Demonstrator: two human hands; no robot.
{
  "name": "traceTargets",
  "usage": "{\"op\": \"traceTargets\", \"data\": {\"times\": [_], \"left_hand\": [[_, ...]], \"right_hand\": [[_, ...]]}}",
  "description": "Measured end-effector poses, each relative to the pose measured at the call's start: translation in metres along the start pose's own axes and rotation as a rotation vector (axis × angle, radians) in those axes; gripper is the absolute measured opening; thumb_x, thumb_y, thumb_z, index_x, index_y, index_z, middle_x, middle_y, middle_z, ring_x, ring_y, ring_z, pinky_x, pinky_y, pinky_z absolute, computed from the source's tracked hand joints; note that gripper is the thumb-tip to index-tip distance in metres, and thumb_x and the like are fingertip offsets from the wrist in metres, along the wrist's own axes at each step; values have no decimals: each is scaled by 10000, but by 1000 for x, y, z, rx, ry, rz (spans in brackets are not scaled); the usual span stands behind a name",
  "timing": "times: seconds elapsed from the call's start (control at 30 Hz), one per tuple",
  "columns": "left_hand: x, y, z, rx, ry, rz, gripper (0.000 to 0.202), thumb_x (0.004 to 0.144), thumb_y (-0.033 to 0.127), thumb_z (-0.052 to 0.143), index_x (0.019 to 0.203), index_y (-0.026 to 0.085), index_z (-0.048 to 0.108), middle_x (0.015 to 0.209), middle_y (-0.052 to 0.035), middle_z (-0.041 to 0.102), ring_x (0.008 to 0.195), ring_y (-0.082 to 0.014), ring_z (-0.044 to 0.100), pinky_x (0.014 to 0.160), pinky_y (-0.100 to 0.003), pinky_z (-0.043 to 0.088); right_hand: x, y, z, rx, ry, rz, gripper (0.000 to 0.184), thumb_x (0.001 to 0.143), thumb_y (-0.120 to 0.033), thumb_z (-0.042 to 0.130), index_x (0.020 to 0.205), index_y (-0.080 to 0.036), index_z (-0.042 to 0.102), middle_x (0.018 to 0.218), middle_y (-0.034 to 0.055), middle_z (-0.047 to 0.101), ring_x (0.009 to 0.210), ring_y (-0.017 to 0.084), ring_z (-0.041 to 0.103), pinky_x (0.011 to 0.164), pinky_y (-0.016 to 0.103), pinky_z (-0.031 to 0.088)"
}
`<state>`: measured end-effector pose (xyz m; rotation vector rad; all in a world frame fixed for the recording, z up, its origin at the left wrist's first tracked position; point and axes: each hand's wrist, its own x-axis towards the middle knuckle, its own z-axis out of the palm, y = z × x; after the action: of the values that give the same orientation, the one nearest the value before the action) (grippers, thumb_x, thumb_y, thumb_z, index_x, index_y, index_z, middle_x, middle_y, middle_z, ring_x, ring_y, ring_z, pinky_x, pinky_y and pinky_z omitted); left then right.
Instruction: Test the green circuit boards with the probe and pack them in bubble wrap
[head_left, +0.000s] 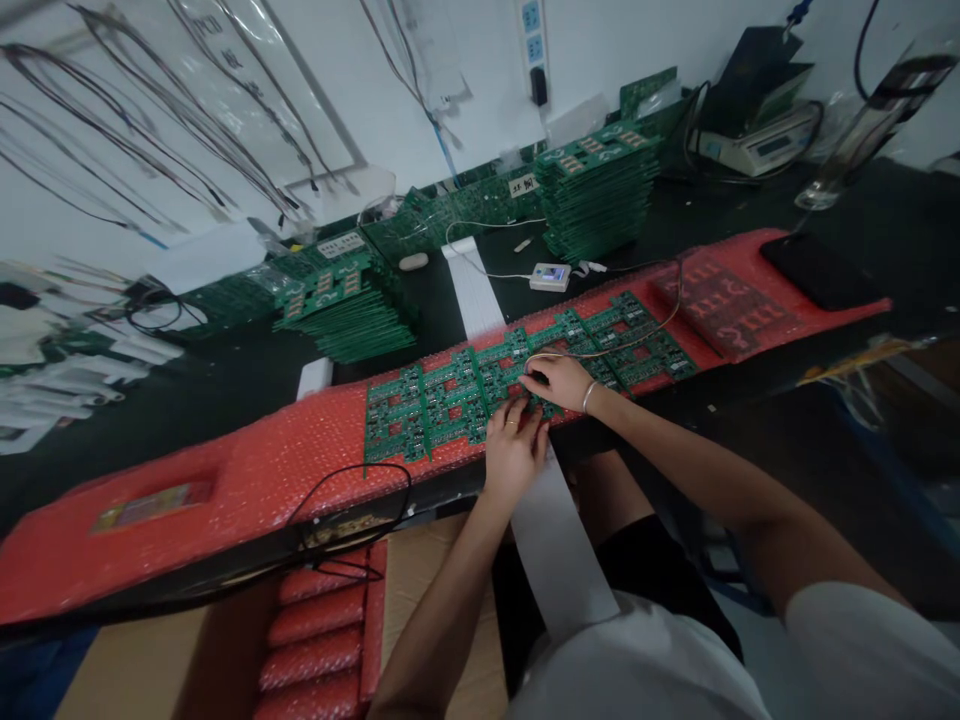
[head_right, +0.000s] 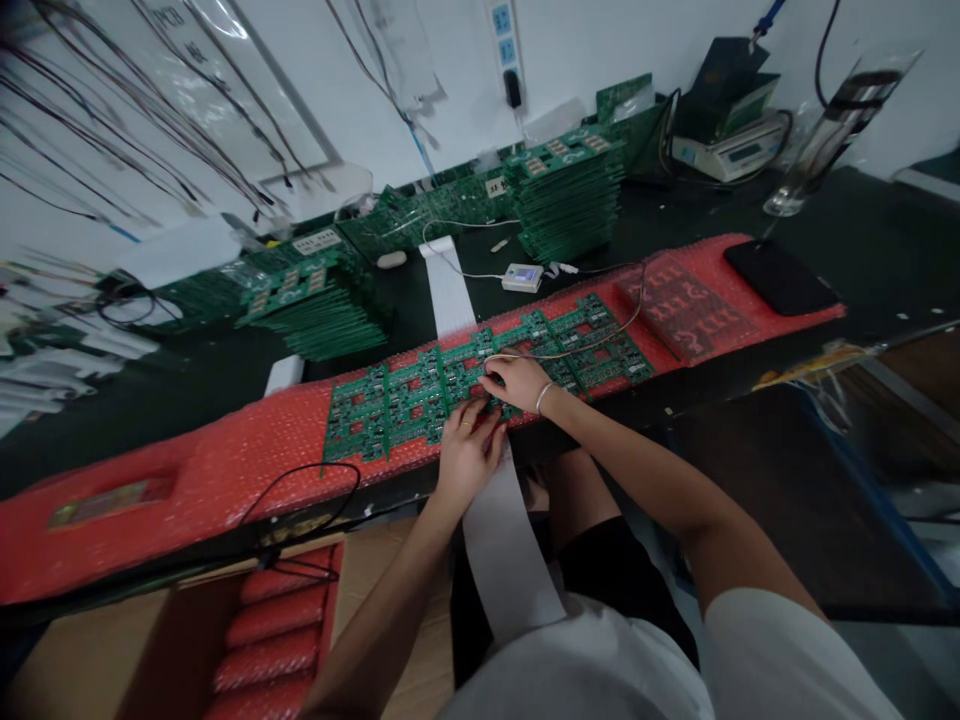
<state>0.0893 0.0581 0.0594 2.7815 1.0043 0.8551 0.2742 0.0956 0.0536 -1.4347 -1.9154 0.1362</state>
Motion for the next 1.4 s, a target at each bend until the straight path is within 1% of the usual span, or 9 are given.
{"op": "traceTargets", "data": {"times": [0.2, 0.37, 0.53, 0.57, 0.63, 0.77, 0.93, 1.17, 1.4], "left_hand": [[-1, -1, -1, -20, -28, 0, 238, 936, 269, 590, 1142, 211, 694, 1263, -125, 619, 1227, -324, 512, 974, -495, 498], [-4, -2, -4, -25, -94, -15, 307, 947, 305, 570, 1215, 184, 658, 1313, -139, 601, 1266, -335, 490, 1006, -510, 478], [-19, 6, -19, -55, -151, -48, 486, 950, 340, 560, 1407, 188, 493, 1528, -157, 401, 1470, -388, 222, 1126, -623, 319], [-24, 9, -22, -78, -147, -56, 487, 950, 337, 559, 1407, 184, 484, 1529, -159, 392, 1469, -380, 225, 1135, -612, 314], [-33, 14, -27, -140, -135, -86, 419, 946, 321, 570, 1340, 185, 528, 1443, -151, 471, 1397, -343, 349, 1125, -555, 361], [-50, 21, -30, -232, -138, -147, 232, 911, 265, 617, 1126, 181, 602, 1186, -115, 587, 1115, -274, 531, 991, -459, 490], [-62, 21, -25, -267, -151, -157, 195, 882, 223, 649, 1066, 182, 600, 1116, -103, 583, 1037, -255, 540, 913, -415, 522], [-66, 20, -20, -262, -141, -192, 194, 864, 201, 673, 1042, 190, 598, 1102, -90, 577, 1034, -255, 532, 918, -410, 515], [-66, 21, -10, -257, -127, -164, 239, 833, 177, 708, 1043, 194, 594, 1065, -74, 583, 1006, -244, 550, 889, -394, 530]], "right_hand": [[19, -5, -13, 257, 7, 0, 161, 934, -297, 601, 858, -189, 693, 947, 61, 741, 921, 193, 677, 901, 329, 503], [38, -11, -1, 273, -118, -15, 121, 913, -177, 586, 935, -175, 705, 1004, 76, 738, 991, 206, 668, 923, 346, 506], [37, -17, 10, 223, -187, -53, 138, 934, -173, 559, 963, -183, 694, 1005, 76, 733, 1014, 215, 656, 937, 365, 504], [37, -18, 10, 219, -189, -64, 138, 937, -174, 556, 963, -186, 692, 1000, 74, 732, 1009, 215, 656, 936, 368, 504], [36, -18, 9, 218, -199, -91, 139, 937, -171, 553, 962, -192, 688, 994, 70, 731, 1003, 215, 657, 936, 374, 503], [36, -17, 6, 226, -209, -130, 144, 941, -169, 540, 968, -197, 679, 1000, 64, 730, 1013, 218, 653, 938, 384, 502], [36, -16, 7, 211, -207, -170, 145, 950, -179, 530, 981, -195, 672, 1006, 65, 725, 1009, 222, 642, 935, 387, 498], [36, -16, 8, 168, -217, -221, 162, 962, -190, 508, 987, -188, 668, 996, 78, 719, 984, 232, 624, 914, 388, 487], [32, -12, 17, 128, -199, -167, 132, 950, -215, 536, 998, -193, 656, 1025, 83, 717, 974, 240, 617, 909, 386, 457]]}}
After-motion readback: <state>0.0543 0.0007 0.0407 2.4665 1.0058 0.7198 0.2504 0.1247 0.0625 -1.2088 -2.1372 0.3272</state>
